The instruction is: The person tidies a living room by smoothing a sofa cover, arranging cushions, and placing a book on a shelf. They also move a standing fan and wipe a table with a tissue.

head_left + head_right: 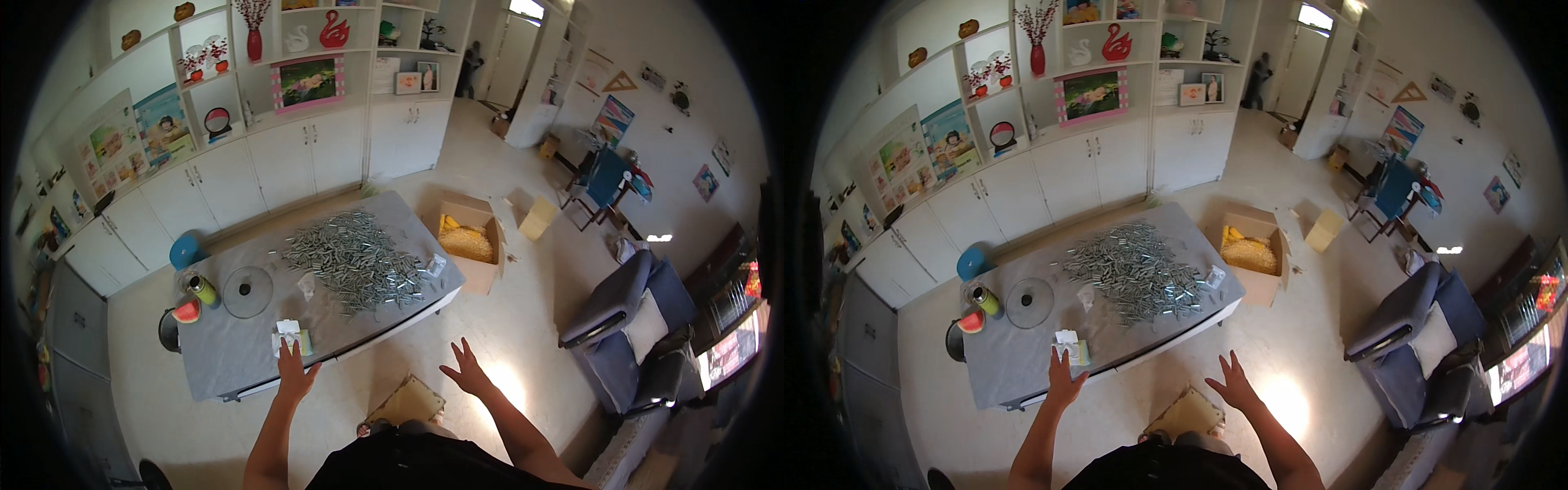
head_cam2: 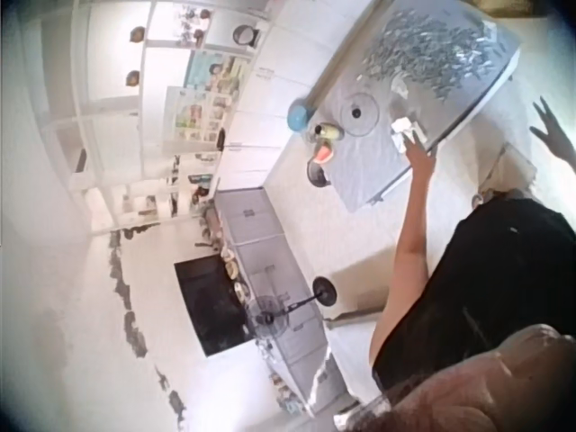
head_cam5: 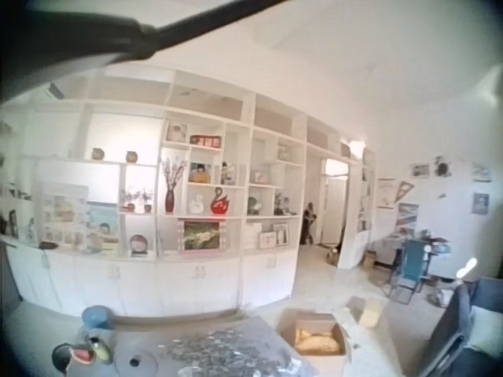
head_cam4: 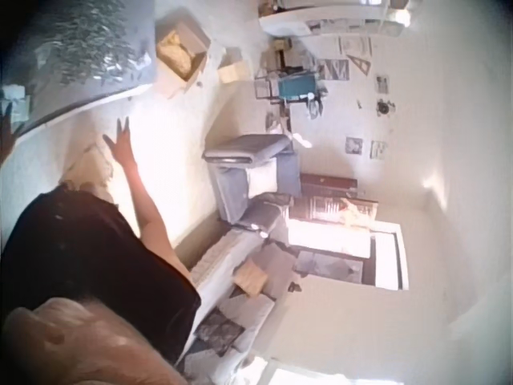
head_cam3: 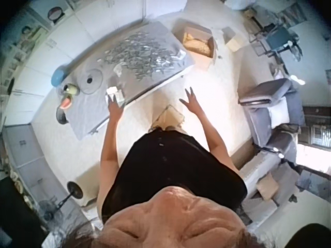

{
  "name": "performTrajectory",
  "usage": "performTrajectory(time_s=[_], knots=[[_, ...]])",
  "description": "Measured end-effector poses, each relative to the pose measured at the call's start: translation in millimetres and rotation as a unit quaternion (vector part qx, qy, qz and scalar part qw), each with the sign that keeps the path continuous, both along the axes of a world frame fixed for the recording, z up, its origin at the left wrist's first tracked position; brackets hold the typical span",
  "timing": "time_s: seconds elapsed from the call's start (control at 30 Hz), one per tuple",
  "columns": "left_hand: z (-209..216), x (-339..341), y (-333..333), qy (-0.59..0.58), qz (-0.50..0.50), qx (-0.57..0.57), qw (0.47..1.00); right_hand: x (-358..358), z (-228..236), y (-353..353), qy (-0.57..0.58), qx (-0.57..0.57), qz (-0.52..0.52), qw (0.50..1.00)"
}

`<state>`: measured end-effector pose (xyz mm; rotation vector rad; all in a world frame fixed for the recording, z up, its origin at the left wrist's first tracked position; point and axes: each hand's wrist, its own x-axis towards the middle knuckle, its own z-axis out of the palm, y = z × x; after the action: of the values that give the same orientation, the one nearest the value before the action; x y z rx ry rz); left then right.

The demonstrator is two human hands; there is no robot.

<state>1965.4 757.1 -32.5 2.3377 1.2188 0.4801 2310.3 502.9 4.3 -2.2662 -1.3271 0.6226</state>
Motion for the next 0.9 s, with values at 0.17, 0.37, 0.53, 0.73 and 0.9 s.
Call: performTrajectory(time_s=[0.17, 0.37, 0.53, 0.73, 0.9], knots=[[2.4, 3.0, -10.9, 0.031, 0.074, -0.018, 0.997, 35.7, -8.6, 22.1, 0.034, 0.005, 0.047, 0.998], [-13.2, 28.8, -46.7, 0.063, 0.155, -0.057, 0.984, 100.8, -35.5, 44.9, 0.044, 0.017, 0.122, 0.991], [-7.3, 54.4, -89.1, 0.059, 0.194, -0.093, 0.975, 150.0, -50.8, 53.1, 0.064, -0.029, 0.152, 0.986], [-15.3, 40.1, -97.3, 0.076, 0.236, -0.127, 0.96, 167.2, -57.6, 85.8, 0.056, -0.038, 0.17, 0.983], [-22.0, 20.0, -55.1, 0.072, 0.214, -0.137, 0.965, 140.8, -55.8, 118.8, 0.049, -0.015, 0.157, 0.986]])
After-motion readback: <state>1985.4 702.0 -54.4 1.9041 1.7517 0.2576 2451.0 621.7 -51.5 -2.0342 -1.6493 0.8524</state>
